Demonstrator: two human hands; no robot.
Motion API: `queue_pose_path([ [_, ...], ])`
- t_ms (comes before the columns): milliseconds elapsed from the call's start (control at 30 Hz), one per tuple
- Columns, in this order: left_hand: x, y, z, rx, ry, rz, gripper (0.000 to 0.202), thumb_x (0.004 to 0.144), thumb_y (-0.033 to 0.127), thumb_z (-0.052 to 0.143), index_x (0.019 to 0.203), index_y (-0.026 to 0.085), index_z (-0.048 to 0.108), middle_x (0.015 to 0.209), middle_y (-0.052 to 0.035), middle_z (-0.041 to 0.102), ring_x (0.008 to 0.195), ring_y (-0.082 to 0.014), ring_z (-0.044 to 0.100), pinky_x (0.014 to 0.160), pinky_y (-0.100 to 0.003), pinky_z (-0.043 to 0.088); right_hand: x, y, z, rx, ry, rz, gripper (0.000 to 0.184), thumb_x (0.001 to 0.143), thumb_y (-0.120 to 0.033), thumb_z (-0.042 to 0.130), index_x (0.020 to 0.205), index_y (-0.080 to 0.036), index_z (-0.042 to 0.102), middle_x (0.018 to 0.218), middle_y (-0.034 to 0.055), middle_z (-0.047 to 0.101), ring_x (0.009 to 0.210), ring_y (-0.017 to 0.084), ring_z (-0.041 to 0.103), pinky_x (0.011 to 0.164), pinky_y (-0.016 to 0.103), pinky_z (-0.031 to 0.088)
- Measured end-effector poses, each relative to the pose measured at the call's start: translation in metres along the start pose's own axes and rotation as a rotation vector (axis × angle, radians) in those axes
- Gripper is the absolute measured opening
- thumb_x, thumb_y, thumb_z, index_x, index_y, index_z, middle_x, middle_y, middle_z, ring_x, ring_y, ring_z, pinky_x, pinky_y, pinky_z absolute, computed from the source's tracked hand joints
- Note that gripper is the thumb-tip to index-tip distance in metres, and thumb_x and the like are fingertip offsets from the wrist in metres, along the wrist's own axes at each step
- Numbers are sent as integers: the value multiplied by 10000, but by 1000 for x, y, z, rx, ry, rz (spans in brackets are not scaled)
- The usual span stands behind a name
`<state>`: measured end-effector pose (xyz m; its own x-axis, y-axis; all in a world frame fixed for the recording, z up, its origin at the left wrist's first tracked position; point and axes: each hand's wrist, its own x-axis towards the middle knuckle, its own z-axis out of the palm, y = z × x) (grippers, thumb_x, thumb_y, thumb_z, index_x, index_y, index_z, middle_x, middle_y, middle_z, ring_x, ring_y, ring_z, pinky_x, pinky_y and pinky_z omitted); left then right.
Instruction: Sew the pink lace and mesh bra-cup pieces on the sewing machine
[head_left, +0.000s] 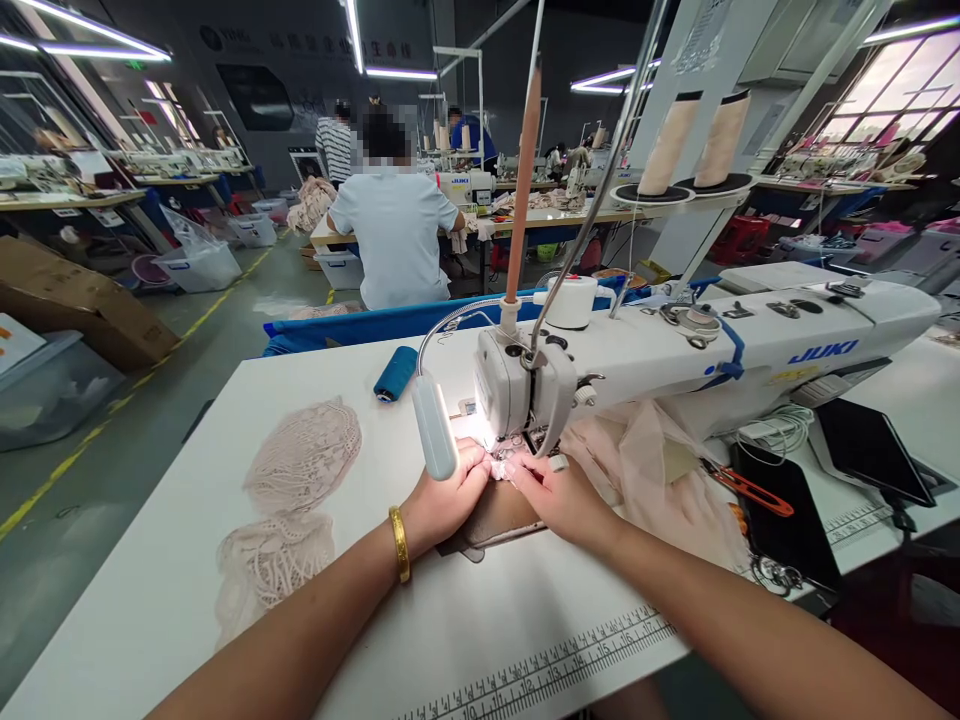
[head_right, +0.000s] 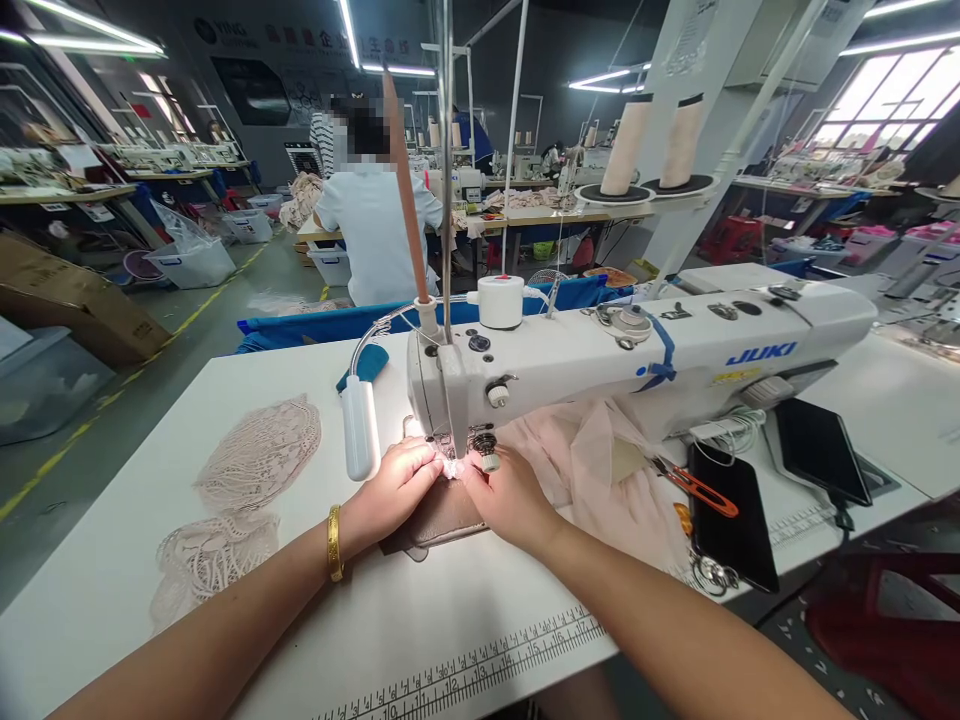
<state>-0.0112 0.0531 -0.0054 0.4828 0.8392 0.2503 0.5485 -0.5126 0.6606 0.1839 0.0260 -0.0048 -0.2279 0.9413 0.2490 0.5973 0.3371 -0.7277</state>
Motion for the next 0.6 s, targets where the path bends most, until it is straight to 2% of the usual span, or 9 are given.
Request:
queue_pose_path([
  [200, -1, 0, 2, 13, 24, -27, 287, 942, 215, 419, 655, 214, 408, 685, 10, 529, 722, -177, 495, 702, -328, 409, 1, 0, 0, 51, -6, 2, 322, 985, -344, 477, 771, -233, 689, 784, 29, 719, 839, 229, 661, 783, 319, 518],
  [300, -1, 2, 3, 23, 37, -61, 272, 859, 232, 532, 634, 214, 381, 690, 22, 492, 679, -160, 464, 634, -300, 389, 1, -1, 0, 50, -3, 15, 316, 977, -347, 479, 775, -232, 693, 774, 32, 718, 824, 233, 660, 768, 325, 522],
  [400, -2, 3, 4, 44, 54, -84, 297, 801, 272, 622, 628, 213, 388, 697, 24, 476, 682, -158, 458, 637, -290, 393, 1, -1, 1, 31, 6, 27, 310, 965, -342, 483, 750, -233, 677, 770, 25, 719, 789, 226, 654, 744, 322, 520],
  [600, -2, 3, 4, 46, 43, -35, 305, 877, 250, 547, 615, 213, 397, 652, 16, 492, 694, -167, 472, 685, -299, 422, 1, 4, 4, -3, 13, 5, 303, 969, -327, 486, 763, -243, 691, 783, 17, 726, 802, 219, 659, 746, 313, 520],
])
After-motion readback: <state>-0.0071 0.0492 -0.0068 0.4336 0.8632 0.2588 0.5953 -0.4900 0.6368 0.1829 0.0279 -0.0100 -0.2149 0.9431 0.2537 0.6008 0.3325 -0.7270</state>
